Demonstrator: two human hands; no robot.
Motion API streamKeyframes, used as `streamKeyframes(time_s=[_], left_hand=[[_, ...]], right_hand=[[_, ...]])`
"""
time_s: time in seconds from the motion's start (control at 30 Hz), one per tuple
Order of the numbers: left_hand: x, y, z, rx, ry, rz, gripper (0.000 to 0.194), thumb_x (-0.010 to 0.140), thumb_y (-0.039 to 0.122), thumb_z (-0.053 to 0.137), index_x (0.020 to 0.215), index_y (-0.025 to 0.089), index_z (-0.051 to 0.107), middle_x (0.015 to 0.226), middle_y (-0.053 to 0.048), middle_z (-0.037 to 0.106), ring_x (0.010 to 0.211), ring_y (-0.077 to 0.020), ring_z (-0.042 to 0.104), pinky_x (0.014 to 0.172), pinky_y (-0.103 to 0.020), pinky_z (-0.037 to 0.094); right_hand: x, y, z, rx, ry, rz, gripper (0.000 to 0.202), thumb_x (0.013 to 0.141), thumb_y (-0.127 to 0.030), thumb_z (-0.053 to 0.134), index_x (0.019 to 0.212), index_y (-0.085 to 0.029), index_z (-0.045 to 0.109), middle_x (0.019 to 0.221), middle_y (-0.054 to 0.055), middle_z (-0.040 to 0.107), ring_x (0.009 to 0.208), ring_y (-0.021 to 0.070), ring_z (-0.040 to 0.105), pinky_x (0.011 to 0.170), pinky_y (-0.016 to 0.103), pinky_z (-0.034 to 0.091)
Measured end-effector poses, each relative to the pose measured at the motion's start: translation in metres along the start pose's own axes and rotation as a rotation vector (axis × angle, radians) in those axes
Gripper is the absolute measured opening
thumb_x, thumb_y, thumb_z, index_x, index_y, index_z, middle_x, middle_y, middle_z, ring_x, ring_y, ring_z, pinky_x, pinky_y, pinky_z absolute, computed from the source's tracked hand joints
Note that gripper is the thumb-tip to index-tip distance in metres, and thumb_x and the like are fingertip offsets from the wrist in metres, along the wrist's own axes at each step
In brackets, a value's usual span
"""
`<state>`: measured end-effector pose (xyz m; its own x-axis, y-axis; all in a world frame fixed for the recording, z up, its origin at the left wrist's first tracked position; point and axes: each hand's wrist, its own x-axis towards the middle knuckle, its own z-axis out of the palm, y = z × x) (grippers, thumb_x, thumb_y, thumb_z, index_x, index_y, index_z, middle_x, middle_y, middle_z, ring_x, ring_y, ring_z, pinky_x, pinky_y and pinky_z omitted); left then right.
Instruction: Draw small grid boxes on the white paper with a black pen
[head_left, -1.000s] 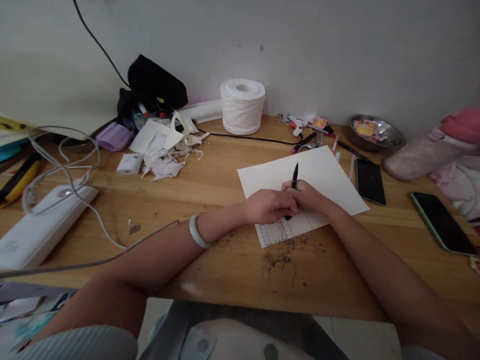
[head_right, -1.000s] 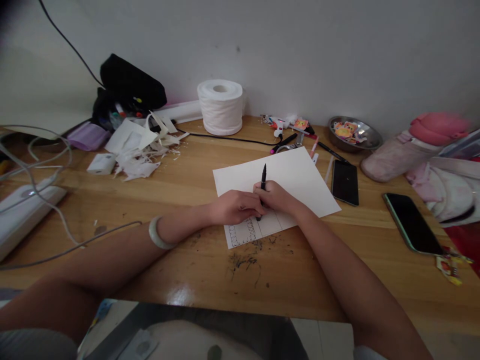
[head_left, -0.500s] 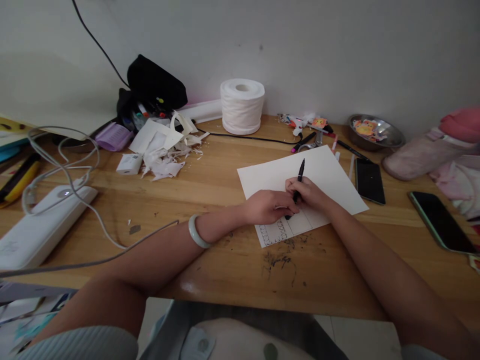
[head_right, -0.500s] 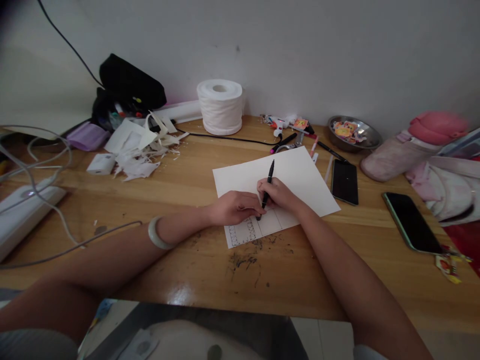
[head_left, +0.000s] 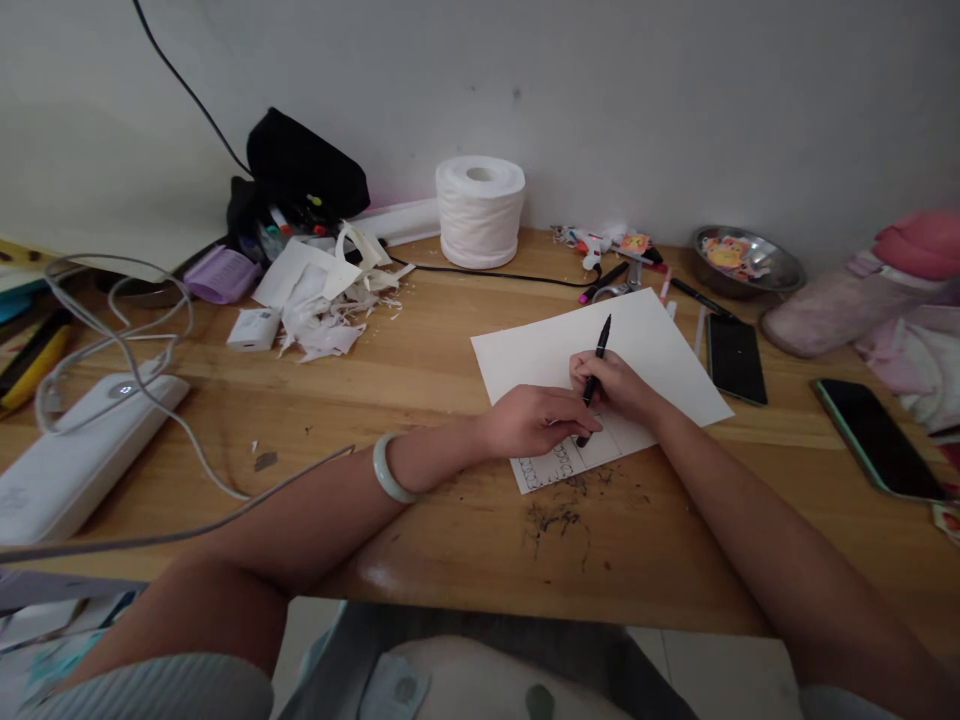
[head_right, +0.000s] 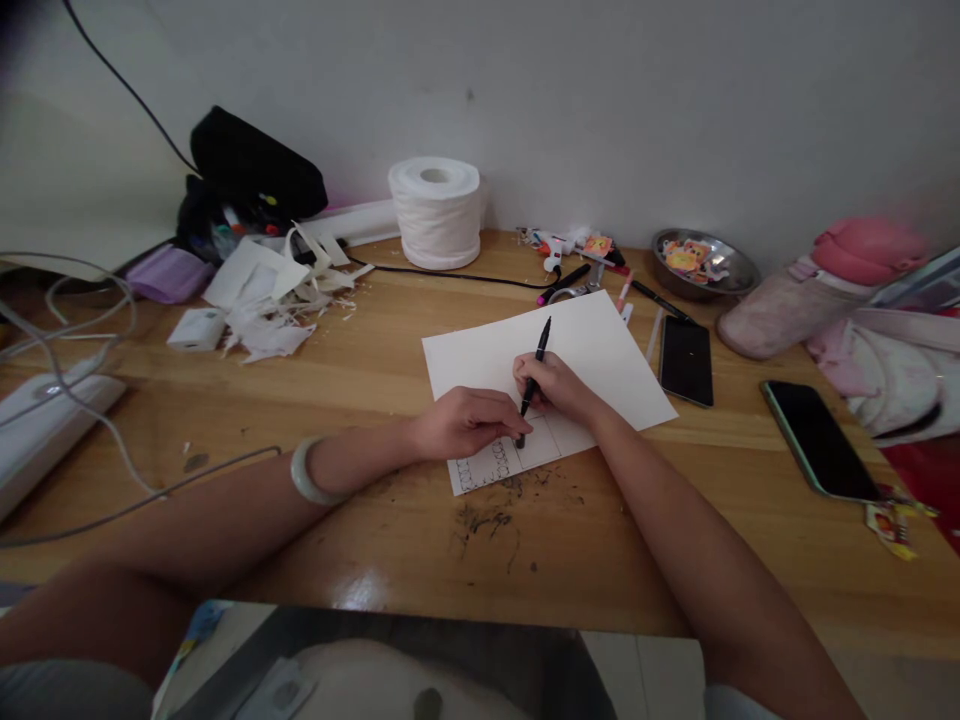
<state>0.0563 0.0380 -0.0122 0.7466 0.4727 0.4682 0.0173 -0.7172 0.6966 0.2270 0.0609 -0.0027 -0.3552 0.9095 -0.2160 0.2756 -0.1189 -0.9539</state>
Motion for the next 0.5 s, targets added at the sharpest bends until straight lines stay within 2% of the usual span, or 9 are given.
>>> streamKeyframes(time_s=[0.5], left_hand=[[-0.0014, -0.0020, -0.0003, 0.132, -0.053, -0.024, 0.020, 0.082, 0.014, 0.045, 0.090, 0.016, 0.064, 0.092, -0.003, 0.065, 0.081, -0.0103, 0.059, 0.069, -0.018, 0.045]], right_hand=[[0.0014, 0.0047, -0.0019, 0.041, -0.026, 0.005, 0.019, 0.070, -0.021, 0.039, 0.052, -0.017, 0.042, 0.043, -0.005, 0.039, 0.032, 0.0046, 0.034, 0.031, 0.019, 0.023]])
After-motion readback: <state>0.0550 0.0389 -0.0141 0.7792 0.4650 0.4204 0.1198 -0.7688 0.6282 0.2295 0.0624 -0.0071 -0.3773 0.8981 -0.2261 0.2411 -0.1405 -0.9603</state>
